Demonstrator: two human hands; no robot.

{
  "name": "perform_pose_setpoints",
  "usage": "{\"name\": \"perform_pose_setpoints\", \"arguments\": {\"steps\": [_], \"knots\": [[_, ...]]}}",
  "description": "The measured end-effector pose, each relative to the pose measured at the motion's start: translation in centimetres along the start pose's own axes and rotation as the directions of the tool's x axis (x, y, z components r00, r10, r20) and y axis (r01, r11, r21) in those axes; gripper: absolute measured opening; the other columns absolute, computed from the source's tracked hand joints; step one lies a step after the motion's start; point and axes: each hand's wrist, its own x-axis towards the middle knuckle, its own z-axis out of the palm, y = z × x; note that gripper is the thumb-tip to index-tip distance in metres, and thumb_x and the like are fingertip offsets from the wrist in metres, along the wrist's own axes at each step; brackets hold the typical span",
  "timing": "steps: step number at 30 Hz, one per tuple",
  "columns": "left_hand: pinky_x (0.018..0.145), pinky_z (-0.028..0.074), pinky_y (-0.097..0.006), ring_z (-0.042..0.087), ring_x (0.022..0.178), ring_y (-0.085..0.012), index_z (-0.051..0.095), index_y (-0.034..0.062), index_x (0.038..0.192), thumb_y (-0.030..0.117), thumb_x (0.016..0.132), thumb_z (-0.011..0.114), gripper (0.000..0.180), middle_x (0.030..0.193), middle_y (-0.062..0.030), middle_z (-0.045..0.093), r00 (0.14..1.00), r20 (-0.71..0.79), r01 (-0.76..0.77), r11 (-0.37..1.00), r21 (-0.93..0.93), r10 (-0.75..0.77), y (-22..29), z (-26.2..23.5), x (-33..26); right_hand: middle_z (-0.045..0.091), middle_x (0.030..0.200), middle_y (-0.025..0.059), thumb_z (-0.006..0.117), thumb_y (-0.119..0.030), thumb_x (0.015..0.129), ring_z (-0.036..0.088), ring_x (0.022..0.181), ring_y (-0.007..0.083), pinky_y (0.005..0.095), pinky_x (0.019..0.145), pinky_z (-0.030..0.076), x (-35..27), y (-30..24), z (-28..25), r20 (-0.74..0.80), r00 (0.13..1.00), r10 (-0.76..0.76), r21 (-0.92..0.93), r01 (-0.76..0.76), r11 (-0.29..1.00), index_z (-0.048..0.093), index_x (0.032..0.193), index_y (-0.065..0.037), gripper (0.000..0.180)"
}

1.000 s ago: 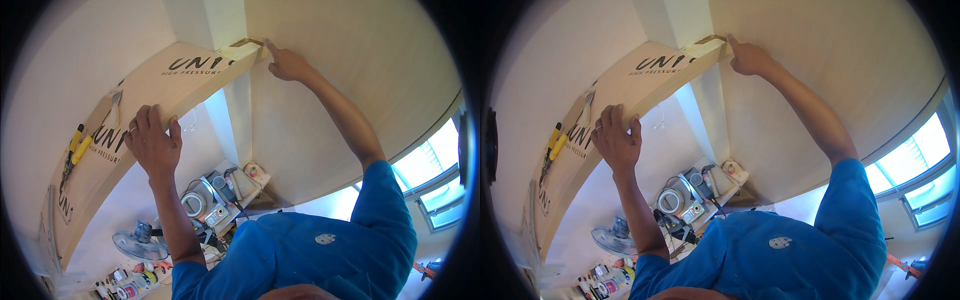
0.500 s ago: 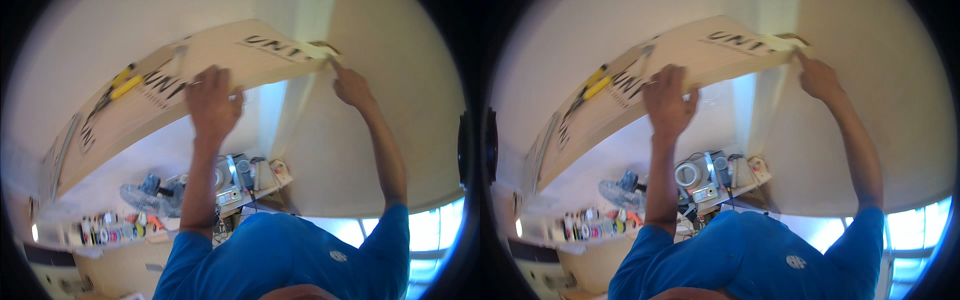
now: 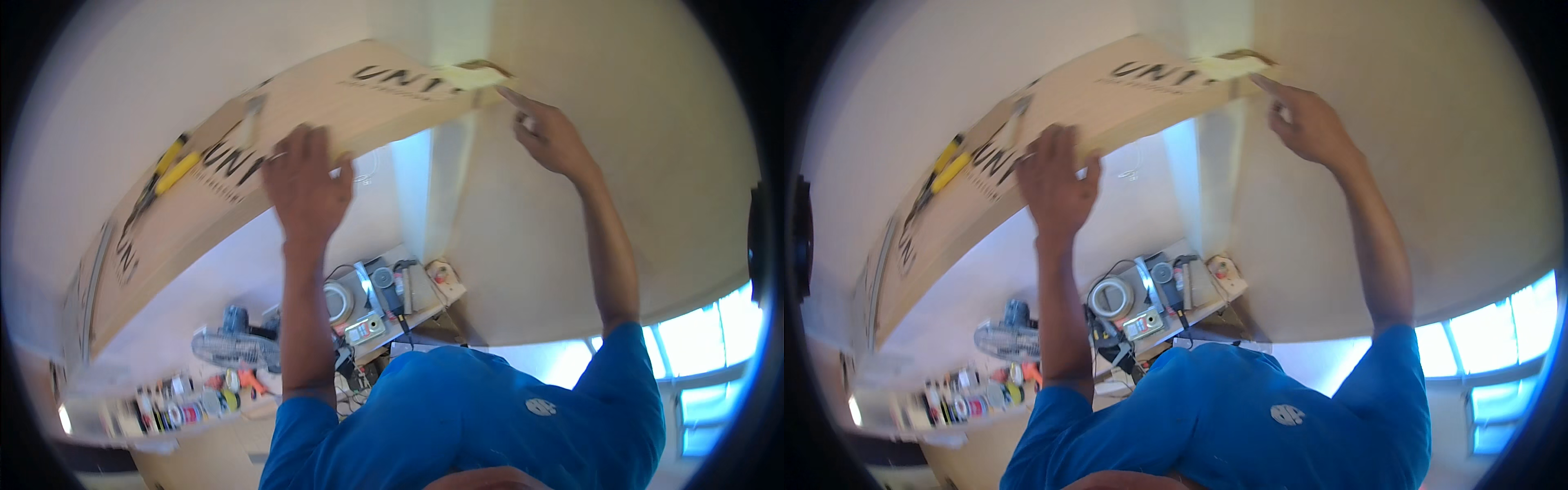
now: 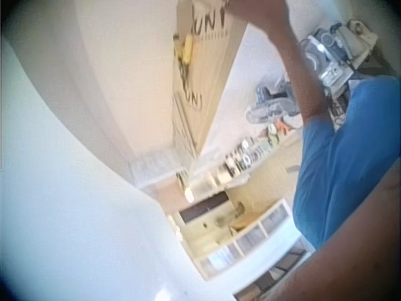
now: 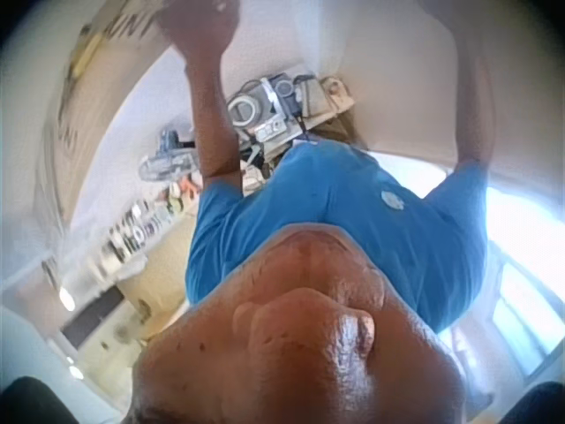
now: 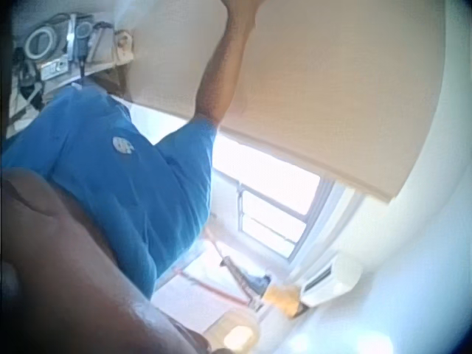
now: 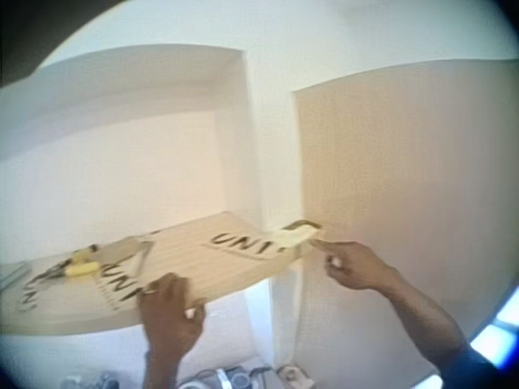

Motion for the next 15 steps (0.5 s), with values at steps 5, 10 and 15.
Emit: {"name": "perform_pose_setpoints", "arguments": {"steps": [5,10,15], "knots": [[0.091,0.043,-0.049,0.063,0.111,-0.0318,0.067,0.0108,0.123,0.033,0.088,0.076,0.042,0.127,-0.0078,0.065,0.999,0.026,-0.04,0.999,0.018,0.04,0.6,-0.2,0.7,0.075,0.1,0.0117,0.059,-0.009,0.093,0.071,0.092,0.0315,0.0449,0.079,0.057,1.1,0.2,1.3,0.016,0.986,0.167,-0.236,-0.159,0.959,0.039,0.166,-0.02,0.076],[0.09,0.043,-0.048,0.063,0.11,-0.0307,0.066,0.0108,0.124,0.033,0.09,0.076,0.041,0.127,-0.0073,0.065,0.998,0.019,-0.064,0.997,0.049,0.063,0.4,0.1,0.6,0.076,0.098,0.011,0.057,-0.004,0.091,0.073,0.086,0.0294,0.0459,0.073,0.057,4.0,-1.7,2.7,0.109,0.982,0.152,-0.426,-0.092,0.9,0.039,0.165,-0.023,0.079],[0.09,0.044,-0.048,0.063,0.111,-0.0304,0.067,0.0107,0.126,0.035,0.093,0.073,0.042,0.127,-0.0075,0.066,0.997,0.057,-0.058,0.998,0.04,0.056,0.4,-0.2,0.6,0.076,0.095,0.0102,0.058,-0.005,0.091,0.073,0.084,0.0301,0.0448,0.075,0.058,3.4,-1.1,1.9,0.122,0.991,0.058,-0.433,0.001,0.901,0.058,0.152,-0.023,0.064]]}}
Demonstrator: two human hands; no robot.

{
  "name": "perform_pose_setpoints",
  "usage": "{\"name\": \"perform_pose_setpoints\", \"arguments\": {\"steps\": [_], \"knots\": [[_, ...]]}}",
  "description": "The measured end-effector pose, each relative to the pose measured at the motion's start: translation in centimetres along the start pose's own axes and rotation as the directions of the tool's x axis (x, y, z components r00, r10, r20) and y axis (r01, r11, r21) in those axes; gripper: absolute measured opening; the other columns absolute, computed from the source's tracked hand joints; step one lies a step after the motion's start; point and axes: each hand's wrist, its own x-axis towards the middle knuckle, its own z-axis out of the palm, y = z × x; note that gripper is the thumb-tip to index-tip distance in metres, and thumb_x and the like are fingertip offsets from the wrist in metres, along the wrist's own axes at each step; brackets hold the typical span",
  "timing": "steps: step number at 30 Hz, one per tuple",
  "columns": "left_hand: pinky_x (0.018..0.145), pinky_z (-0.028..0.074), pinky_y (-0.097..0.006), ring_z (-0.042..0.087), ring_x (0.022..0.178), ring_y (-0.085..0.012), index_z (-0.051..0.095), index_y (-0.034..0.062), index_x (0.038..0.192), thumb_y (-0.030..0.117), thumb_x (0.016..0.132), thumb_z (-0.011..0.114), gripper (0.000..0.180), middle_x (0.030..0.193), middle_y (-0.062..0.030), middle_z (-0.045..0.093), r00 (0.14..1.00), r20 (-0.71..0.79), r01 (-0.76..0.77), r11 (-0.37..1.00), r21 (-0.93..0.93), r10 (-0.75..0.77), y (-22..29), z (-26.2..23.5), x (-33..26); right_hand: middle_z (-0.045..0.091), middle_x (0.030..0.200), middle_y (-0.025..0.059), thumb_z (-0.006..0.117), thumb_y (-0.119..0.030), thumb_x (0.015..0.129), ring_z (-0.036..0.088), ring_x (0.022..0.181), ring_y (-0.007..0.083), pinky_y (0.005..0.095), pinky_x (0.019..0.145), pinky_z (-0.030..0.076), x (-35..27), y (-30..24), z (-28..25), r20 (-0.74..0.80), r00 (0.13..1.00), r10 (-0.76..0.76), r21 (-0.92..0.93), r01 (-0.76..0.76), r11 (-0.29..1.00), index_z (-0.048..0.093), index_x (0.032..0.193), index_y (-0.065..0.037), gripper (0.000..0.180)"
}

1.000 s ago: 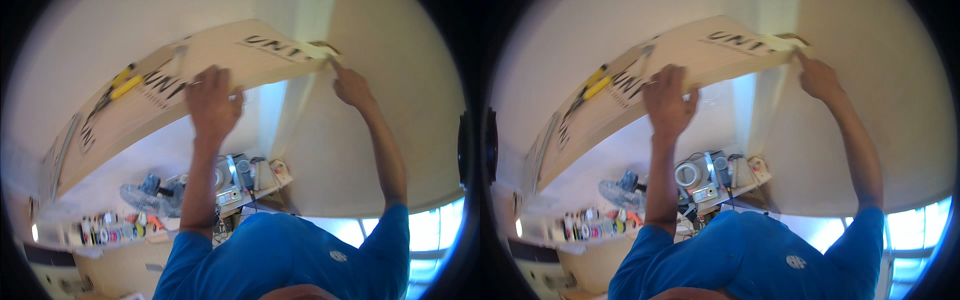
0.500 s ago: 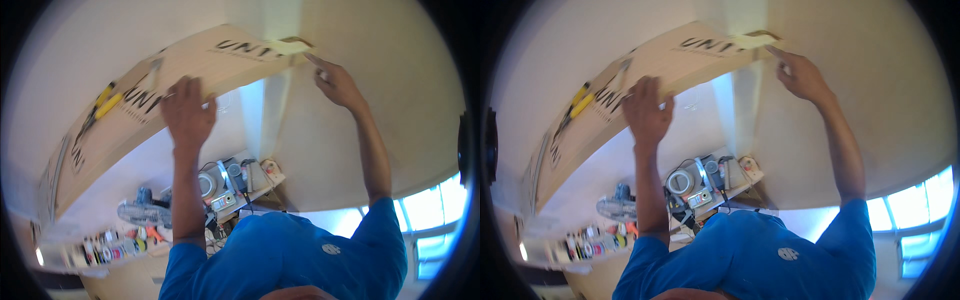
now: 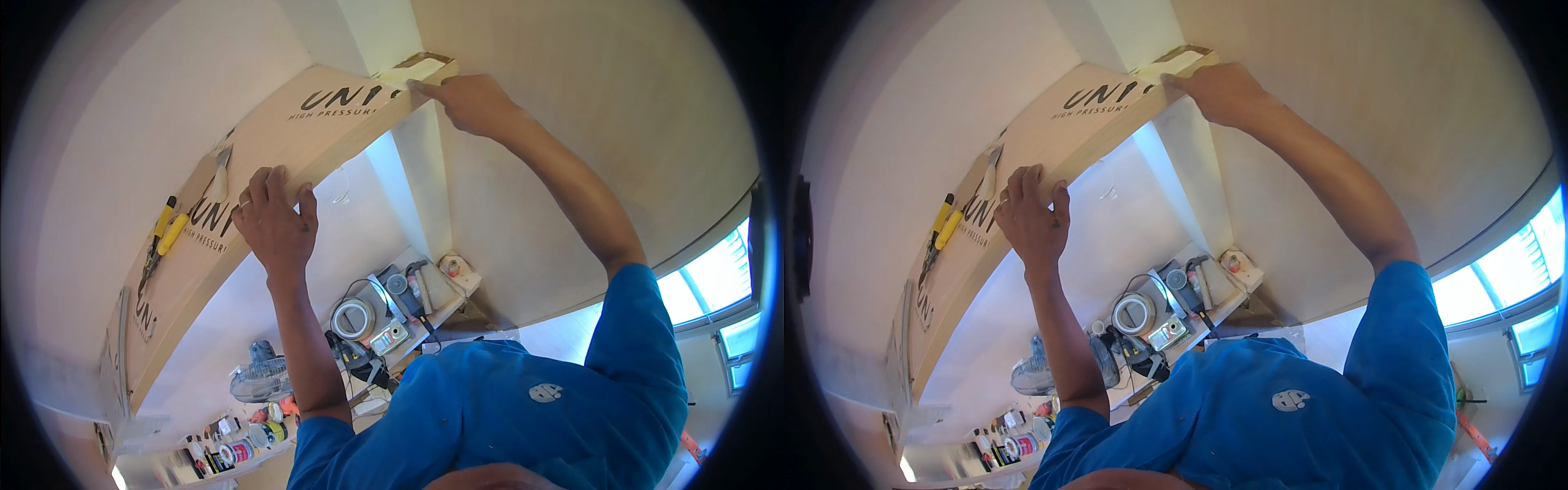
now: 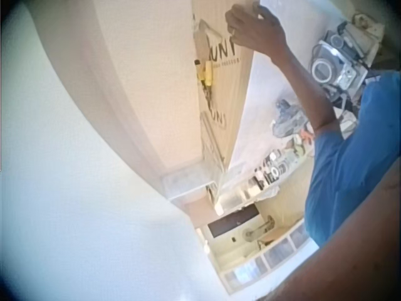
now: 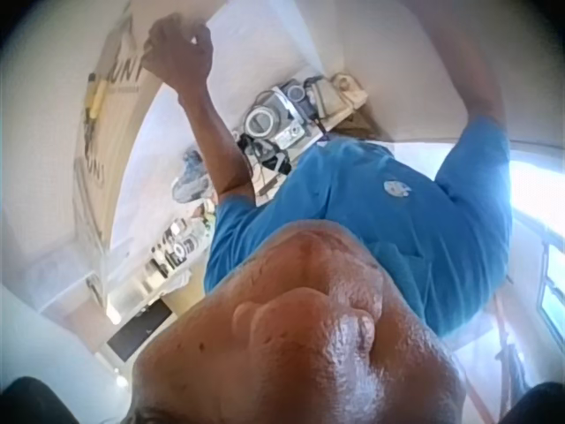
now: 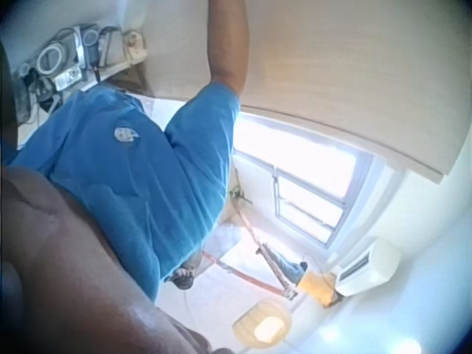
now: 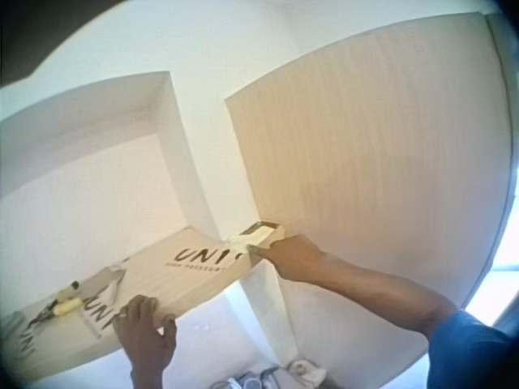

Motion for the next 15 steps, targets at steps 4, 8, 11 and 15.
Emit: {"name": "perform_pose_setpoints", "arguments": {"steps": [4,8,11,15], "knots": [[0.089,0.043,-0.049,0.063,0.109,-0.0311,0.066,0.0099,0.125,0.033,0.092,0.075,0.042,0.126,-0.008,0.065,0.999,-0.039,-0.028,1.0,-0.01,0.027,0.0,0.0,-0.1,0.072,0.103,0.0122,0.058,-0.007,0.092,0.073,0.096,0.0301,0.0442,0.08,0.058,-0.2,1.6,-0.6,-0.091,0.993,-0.073,0.028,0.076,0.997,0.07,0.14,-0.021,0.052],[0.089,0.043,-0.049,0.063,0.109,-0.0313,0.066,0.0094,0.126,0.033,0.092,0.075,0.042,0.127,-0.0084,0.065,1.0,-0.023,-0.019,1.0,-0.006,0.019,0.2,-0.2,0.0,0.066,0.118,0.0148,0.057,-0.011,0.094,0.068,0.113,0.0312,0.0452,0.091,0.057,2.7,1.5,-0.9,-0.223,0.974,-0.048,0.211,0.096,0.973,0.071,0.14,-0.02,0.05],[0.09,0.043,-0.049,0.063,0.109,-0.0309,0.067,0.0094,0.126,0.034,0.092,0.075,0.043,0.127,-0.0087,0.065,0.999,-0.034,-0.031,1.0,0.002,0.031,0.1,0.0,0.0,0.061,0.129,0.0145,0.055,-0.012,0.096,0.062,0.125,0.0322,0.0473,0.104,0.05,7.1,1.8,-0.4,0.002,0.996,-0.092,0.214,0.09,0.973,0.069,0.143,-0.025,0.051],[0.091,0.043,-0.049,0.063,0.111,-0.0305,0.067,0.0092,0.127,0.035,0.092,0.075,0.044,0.128,-0.0088,0.065,1.0,0.002,-0.008,1.0,0.002,0.008,0.0,0.0,0.0,0.057,0.137,0.0124,0.05,-0.008,0.097,0.054,0.136,0.0322,0.0533,0.112,0.039,9.7,0.4,-0.6,0.121,0.988,-0.095,0.01,0.094,0.995,0.068,0.145,-0.034,0.057]]}}
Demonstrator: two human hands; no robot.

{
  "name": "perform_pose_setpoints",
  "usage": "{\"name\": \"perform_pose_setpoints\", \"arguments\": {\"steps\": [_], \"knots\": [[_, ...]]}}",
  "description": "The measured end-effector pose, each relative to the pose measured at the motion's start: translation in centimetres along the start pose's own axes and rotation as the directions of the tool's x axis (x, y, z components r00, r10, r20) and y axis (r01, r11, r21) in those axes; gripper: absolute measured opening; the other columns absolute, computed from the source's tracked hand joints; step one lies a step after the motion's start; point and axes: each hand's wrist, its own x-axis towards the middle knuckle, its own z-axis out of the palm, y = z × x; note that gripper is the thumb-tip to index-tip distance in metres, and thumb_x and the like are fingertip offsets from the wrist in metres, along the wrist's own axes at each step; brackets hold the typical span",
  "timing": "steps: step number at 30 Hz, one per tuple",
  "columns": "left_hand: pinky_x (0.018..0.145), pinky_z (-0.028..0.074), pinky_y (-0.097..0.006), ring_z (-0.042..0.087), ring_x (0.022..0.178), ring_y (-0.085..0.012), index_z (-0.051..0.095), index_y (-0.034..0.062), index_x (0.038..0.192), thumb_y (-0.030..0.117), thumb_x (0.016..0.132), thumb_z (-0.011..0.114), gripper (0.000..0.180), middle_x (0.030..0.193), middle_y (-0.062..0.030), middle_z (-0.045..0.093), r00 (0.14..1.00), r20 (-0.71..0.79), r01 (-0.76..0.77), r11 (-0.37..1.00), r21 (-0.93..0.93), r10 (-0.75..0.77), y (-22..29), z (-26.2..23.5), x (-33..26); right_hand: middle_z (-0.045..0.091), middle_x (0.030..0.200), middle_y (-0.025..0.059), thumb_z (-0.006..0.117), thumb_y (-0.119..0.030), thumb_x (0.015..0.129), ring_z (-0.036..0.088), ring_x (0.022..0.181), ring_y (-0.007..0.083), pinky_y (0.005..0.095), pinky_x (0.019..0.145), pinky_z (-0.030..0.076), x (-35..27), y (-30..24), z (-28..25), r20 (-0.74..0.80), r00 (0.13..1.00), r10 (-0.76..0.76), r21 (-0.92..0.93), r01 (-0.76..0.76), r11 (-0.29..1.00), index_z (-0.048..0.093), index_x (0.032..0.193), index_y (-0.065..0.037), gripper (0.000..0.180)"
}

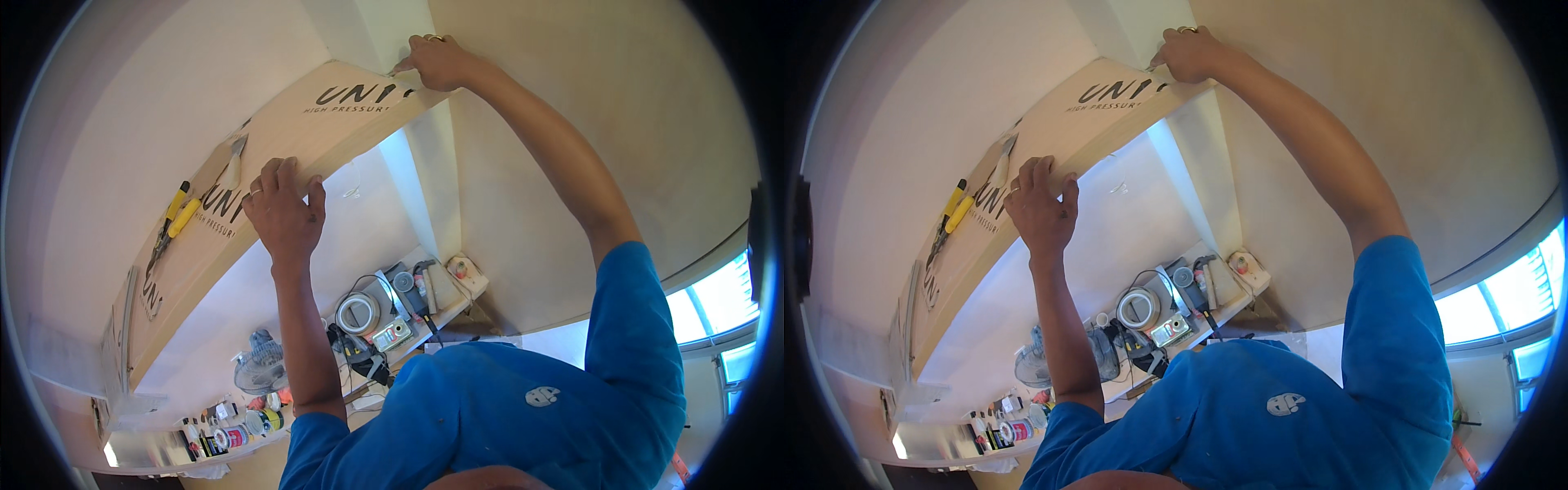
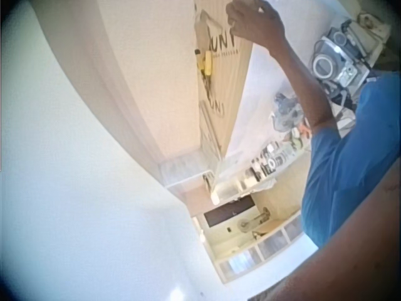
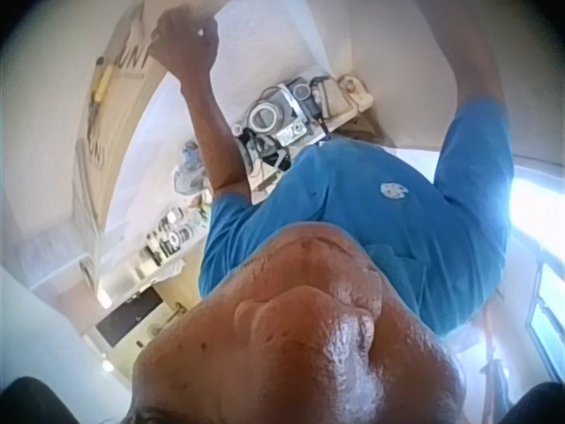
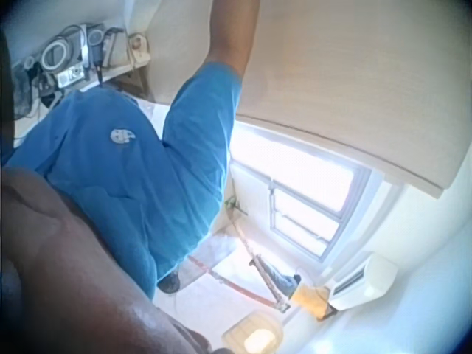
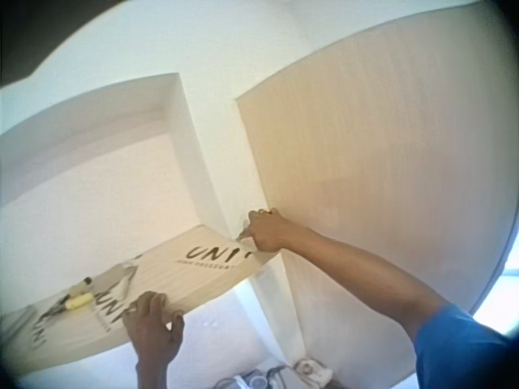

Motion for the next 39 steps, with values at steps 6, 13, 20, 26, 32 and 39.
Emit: {"name": "perform_pose_setpoints", "arguments": {"steps": [6,13,20,26,32,39], "knots": [[0.091,0.043,-0.049,0.063,0.111,-0.0306,0.067,0.0089,0.127,0.035,0.092,0.075,0.044,0.129,-0.0085,0.065,1.0,-0.01,0.003,1.0,0.006,-0.003,0.0,-0.1,-0.1,0.056,0.137,0.0111,0.046,-0.002,0.098,0.052,0.139,0.0329,0.0575,0.115,0.033,0.8,-0.7,-0.9,0.09,0.994,-0.053,-0.07,0.06,0.996,0.066,0.146,-0.04,0.065],[0.091,0.042,-0.049,0.063,0.112,-0.0312,0.067,0.0093,0.127,0.035,0.093,0.075,0.044,0.129,-0.0087,0.065,1.0,0.003,0.01,1.0,-0.006,-0.01,0.1,-0.2,0.0,0.057,0.136,0.0118,0.05,0.0,0.097,0.051,0.14,0.032,0.0544,0.114,0.031,0.8,-0.3,-1.2,0.121,0.991,-0.059,-0.156,0.077,0.985,0.066,0.145,-0.044,0.068],[0.091,0.042,-0.049,0.062,0.113,-0.0314,0.066,0.0096,0.127,0.035,0.093,0.074,0.044,0.13,-0.0087,0.065,1.0,0.011,0.019,1.0,0.0,-0.019,0.1,-0.3,-0.1,0.057,0.136,0.0098,0.051,0.002,0.095,0.052,0.139,0.0309,0.0546,0.113,0.031,0.9,-0.1,-1.7,0.148,0.987,-0.062,-0.154,0.085,0.984,0.066,0.145,-0.045,0.07],[0.092,0.042,-0.049,0.062,0.112,-0.0314,0.066,0.0099,0.126,0.035,0.092,0.075,0.043,0.129,-0.0085,0.065,1.0,-0.014,0.008,1.0,0.008,-0.008,0.1,0.0,-0.2,0.057,0.139,0.0098,0.051,-0.001,0.097,0.052,0.138,0.0301,0.0556,0.115,0.03,0.6,1.6,-1.3,0.13,0.991,0.019,-0.199,0.007,0.98,0.068,0.143,-0.043,0.065],[0.091,0.042,-0.048,0.062,0.111,-0.0303,0.066,0.0099,0.127,0.034,0.091,0.076,0.044,0.129,-0.0079,0.065,1.0,-0.017,-0.002,1.0,-0.001,0.002,0.1,-0.2,-0.2,0.059,0.141,0.0125,0.049,-0.011,0.101,0.055,0.137,0.0297,0.057,0.113,0.034,0.3,3.3,-0.7,0.102,0.994,0.029,-0.213,-0.007,0.977,0.073,0.135,-0.033,0.048],[0.09,0.042,-0.047,0.062,0.11,-0.0302,0.066,0.0093,0.127,0.034,0.092,0.075,0.045,0.129,-0.008,0.065,0.999,-0.037,-0.02,1.0,0.019,0.02,-0.1,0.1,-0.2,0.056,0.138,0.0138,0.047,-0.001,0.092,0.053,0.137,0.0324,0.0569,0.115,0.03,1.9,0.2,-1.0,0.247,0.966,0.071,-0.152,-0.033,0.988,0.063,0.15,-0.035,0.07]]}}
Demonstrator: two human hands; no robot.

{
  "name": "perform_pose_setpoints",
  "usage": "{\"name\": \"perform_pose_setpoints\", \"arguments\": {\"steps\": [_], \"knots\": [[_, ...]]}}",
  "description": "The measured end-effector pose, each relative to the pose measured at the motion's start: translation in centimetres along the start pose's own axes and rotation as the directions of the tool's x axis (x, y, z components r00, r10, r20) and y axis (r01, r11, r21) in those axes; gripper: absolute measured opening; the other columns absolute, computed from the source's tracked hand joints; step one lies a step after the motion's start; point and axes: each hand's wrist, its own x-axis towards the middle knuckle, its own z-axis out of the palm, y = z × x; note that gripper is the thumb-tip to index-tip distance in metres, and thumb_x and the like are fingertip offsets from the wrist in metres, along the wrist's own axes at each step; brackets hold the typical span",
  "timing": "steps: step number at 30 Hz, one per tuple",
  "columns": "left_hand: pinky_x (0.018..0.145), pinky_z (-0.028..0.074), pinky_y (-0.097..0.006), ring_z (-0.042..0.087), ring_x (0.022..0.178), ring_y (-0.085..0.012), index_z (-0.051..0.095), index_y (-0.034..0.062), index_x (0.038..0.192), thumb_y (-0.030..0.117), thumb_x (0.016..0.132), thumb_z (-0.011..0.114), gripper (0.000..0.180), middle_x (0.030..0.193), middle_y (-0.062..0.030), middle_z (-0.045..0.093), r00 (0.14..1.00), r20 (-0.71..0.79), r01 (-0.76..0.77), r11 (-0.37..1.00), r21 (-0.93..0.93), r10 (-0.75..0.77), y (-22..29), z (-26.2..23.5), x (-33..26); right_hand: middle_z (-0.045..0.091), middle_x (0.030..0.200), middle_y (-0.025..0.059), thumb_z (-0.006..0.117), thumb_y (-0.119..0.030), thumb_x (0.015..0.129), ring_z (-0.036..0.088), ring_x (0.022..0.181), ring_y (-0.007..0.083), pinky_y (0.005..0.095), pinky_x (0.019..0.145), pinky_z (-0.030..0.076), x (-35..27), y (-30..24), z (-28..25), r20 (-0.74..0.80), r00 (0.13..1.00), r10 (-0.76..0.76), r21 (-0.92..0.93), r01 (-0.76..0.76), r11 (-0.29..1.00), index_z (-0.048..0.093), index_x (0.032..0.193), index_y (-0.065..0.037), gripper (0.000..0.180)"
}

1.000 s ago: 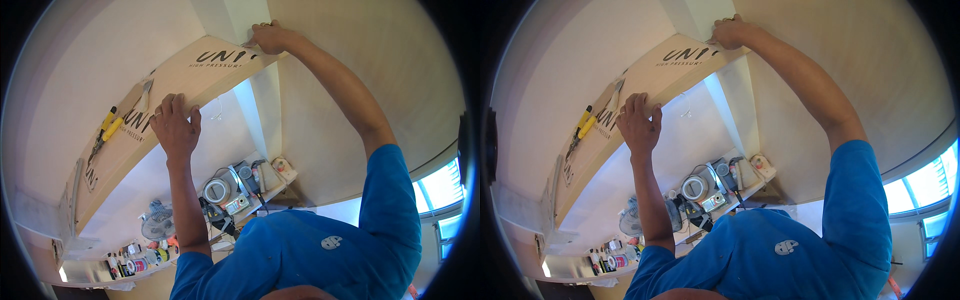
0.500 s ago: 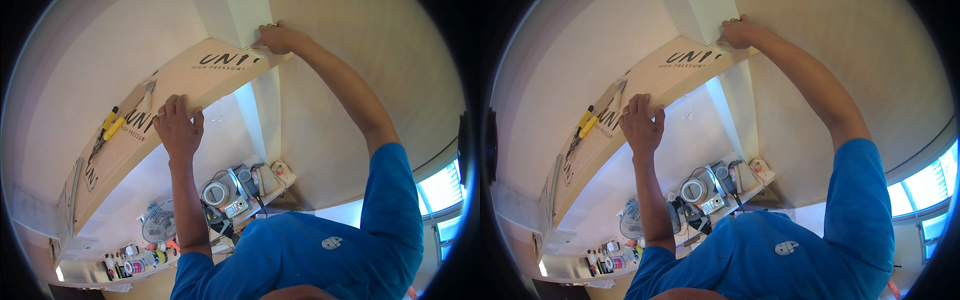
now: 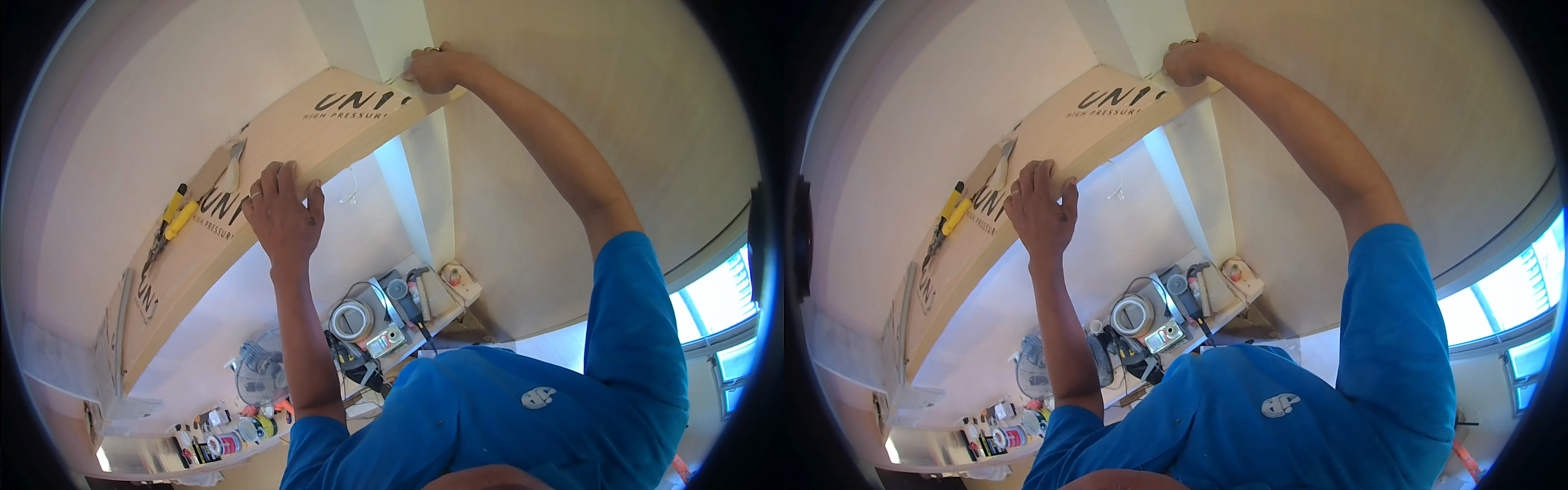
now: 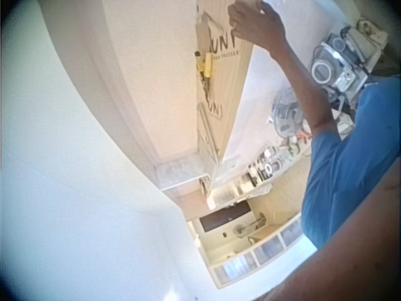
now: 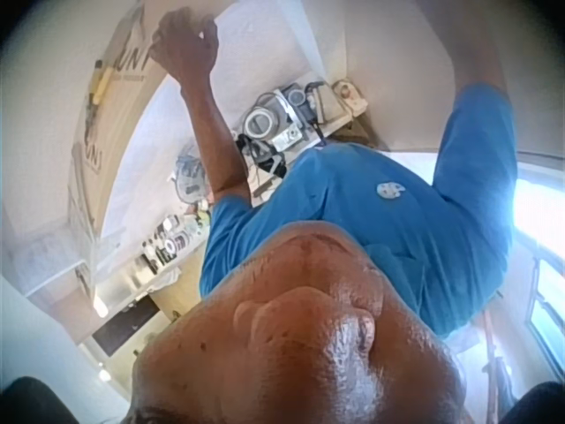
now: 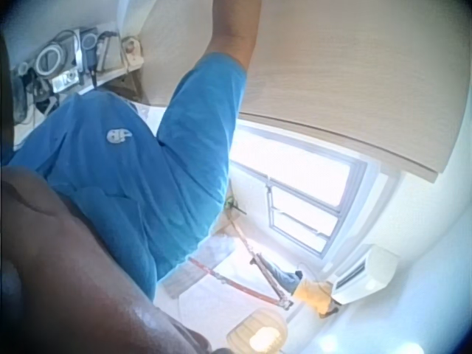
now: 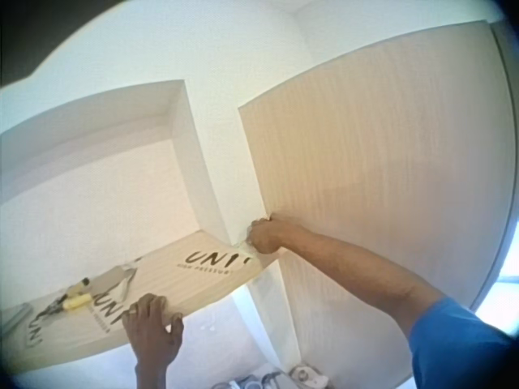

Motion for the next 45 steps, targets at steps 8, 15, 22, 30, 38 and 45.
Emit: {"name": "perform_pose_setpoints", "arguments": {"steps": [8,15,22,30,38,45], "knots": [[0.09,0.043,-0.047,0.063,0.11,-0.0302,0.066,0.0103,0.128,0.04,0.098,0.068,0.042,0.128,-0.0071,0.065,1.0,0.021,0.016,1.0,-0.001,-0.016,0.1,-0.2,0.0,0.049,0.156,0.0131,0.05,-0.014,0.099,0.048,0.148,0.0359,0.0642,0.115,0.035,-0.2,-1.3,-0.5,0.042,0.998,-0.055,0.039,0.054,0.998,0.049,0.16,-0.042,0.066],[0.092,0.043,-0.048,0.063,0.113,-0.0302,0.066,0.0106,0.128,0.04,0.097,0.069,0.043,0.13,-0.0073,0.065,1.0,0.015,0.02,1.0,0.001,-0.02,0.0,-0.2,-0.1,0.055,0.134,0.0129,0.047,0.006,0.084,0.053,0.136,0.0293,0.0536,0.114,0.033,-1.8,-1.0,-0.4,-0.013,0.997,-0.077,0.091,0.078,0.993,0.052,0.159,-0.04,0.088],[0.093,0.043,-0.047,0.062,0.113,-0.0302,0.066,0.0103,0.128,0.04,0.097,0.069,0.043,0.13,-0.0071,0.065,0.999,0.035,0.027,1.0,0.014,-0.027,0.1,-0.3,-0.1,0.055,0.13,0.013,0.046,0.012,0.081,0.055,0.132,0.0267,0.0513,0.116,0.029,-5.4,-0.3,-0.7,-0.021,0.994,-0.103,0.076,0.104,0.992,0.056,0.157,-0.037,0.092],[0.091,0.044,-0.047,0.063,0.113,-0.0302,0.067,0.0098,0.128,0.039,0.096,0.071,0.043,0.131,-0.0076,0.065,0.999,0.035,0.014,1.0,0.012,-0.015,0.0,-0.4,-0.1,0.054,0.132,0.0128,0.044,0.01,0.089,0.058,0.127,0.0262,0.0516,0.112,0.031,-8.9,0.9,1.8,-0.161,0.98,-0.118,0.032,0.125,0.992,0.052,0.16,-0.038,0.085],[0.094,0.043,-0.048,0.061,0.114,-0.0294,0.066,0.0104,0.128,0.035,0.092,0.076,0.045,0.131,-0.0075,0.064,1.0,0.024,0.003,1.0,-0.002,-0.003,-0.1,0.0,-0.1,0.054,0.133,0.0129,0.053,0.014,0.083,0.06,0.125,0.0287,0.0537,0.116,0.028,-10.2,2.5,5.7,-0.341,0.938,-0.069,0.141,0.123,0.982,0.059,0.154,-0.03,0.084],[0.094,0.043,-0.049,0.061,0.116,-0.0302,0.066,0.0105,0.129,0.033,0.092,0.076,0.044,0.132,-0.0077,0.064,0.999,0.047,0.018,1.0,-0.004,-0.017,0.2,-0.1,0.0,0.062,0.124,0.017,0.053,0.005,0.084,0.064,0.116,0.0348,0.0505,0.105,0.046,-10.6,3.1,8.7,-0.522,0.828,0.205,0.479,0.085,0.874,0.044,0.163,-0.025,0.085]]}}
